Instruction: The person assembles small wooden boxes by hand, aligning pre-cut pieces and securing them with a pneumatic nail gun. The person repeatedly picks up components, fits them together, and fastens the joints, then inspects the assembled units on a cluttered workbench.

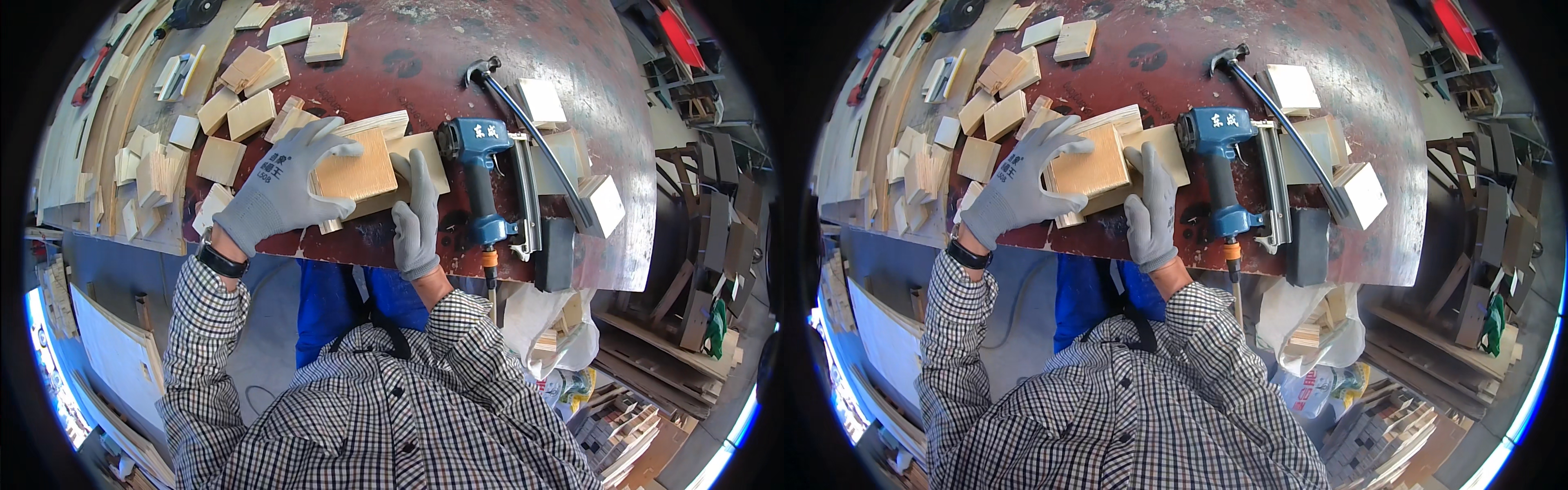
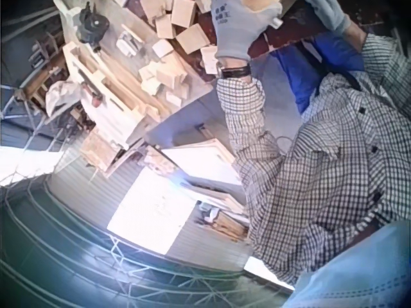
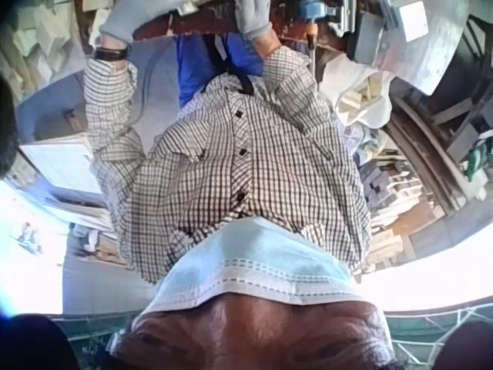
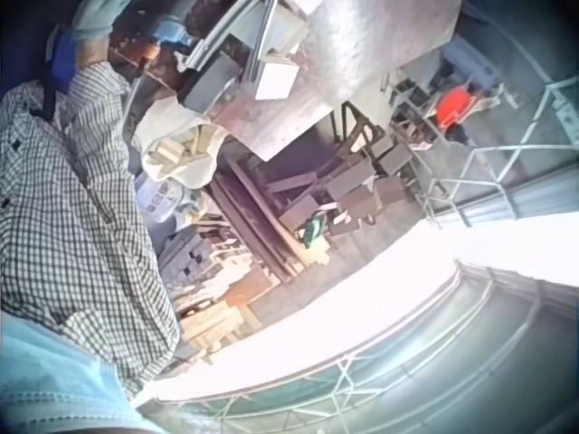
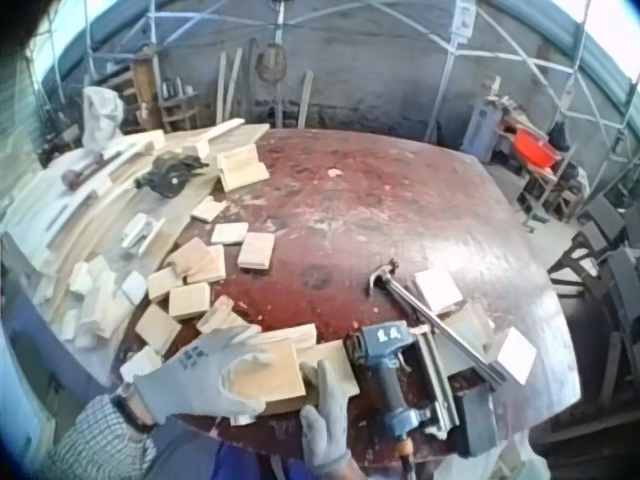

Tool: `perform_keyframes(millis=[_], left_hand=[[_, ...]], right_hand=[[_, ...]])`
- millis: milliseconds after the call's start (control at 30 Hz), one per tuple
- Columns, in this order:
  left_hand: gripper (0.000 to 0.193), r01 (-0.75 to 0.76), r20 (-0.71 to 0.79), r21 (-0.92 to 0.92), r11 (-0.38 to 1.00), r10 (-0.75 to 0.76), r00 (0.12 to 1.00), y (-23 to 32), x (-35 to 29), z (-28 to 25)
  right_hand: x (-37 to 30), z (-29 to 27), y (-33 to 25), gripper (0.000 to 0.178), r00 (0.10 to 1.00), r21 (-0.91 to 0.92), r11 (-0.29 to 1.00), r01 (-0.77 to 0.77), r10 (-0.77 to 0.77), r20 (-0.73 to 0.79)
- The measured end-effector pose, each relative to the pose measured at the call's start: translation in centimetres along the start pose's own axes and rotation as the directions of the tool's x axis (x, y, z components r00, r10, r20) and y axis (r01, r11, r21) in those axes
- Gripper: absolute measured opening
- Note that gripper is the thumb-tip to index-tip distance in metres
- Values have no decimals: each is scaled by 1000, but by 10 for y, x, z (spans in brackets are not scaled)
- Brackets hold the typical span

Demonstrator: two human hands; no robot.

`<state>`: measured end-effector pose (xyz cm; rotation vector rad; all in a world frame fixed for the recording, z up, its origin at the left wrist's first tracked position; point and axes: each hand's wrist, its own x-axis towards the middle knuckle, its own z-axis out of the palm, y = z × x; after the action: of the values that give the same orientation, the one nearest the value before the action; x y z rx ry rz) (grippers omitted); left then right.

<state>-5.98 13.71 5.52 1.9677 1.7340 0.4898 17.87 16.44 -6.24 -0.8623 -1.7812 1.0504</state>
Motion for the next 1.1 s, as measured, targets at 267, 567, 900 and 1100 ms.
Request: perform_keyframes(millis=[267,567,900,1100], left_hand=[[30,-2,-102,-160,987,-15,995,-16,2,16],[47,-20,-170,-80,997,6,985,-3,-2,20],[65,-45,-200,51,998,55,978,6,6,28],[74,-55,-154,59,997,64,986,4,4,27]], right_hand=[[6,11,-4,82,998,-276,960,39,-50,-31],[4,8,-5,81,998,-346,936,64,-66,6],[11,9,-11,84,997,-297,954,50,-68,-48],[16,5,-19,81,999,-295,955,40,-46,-12]])
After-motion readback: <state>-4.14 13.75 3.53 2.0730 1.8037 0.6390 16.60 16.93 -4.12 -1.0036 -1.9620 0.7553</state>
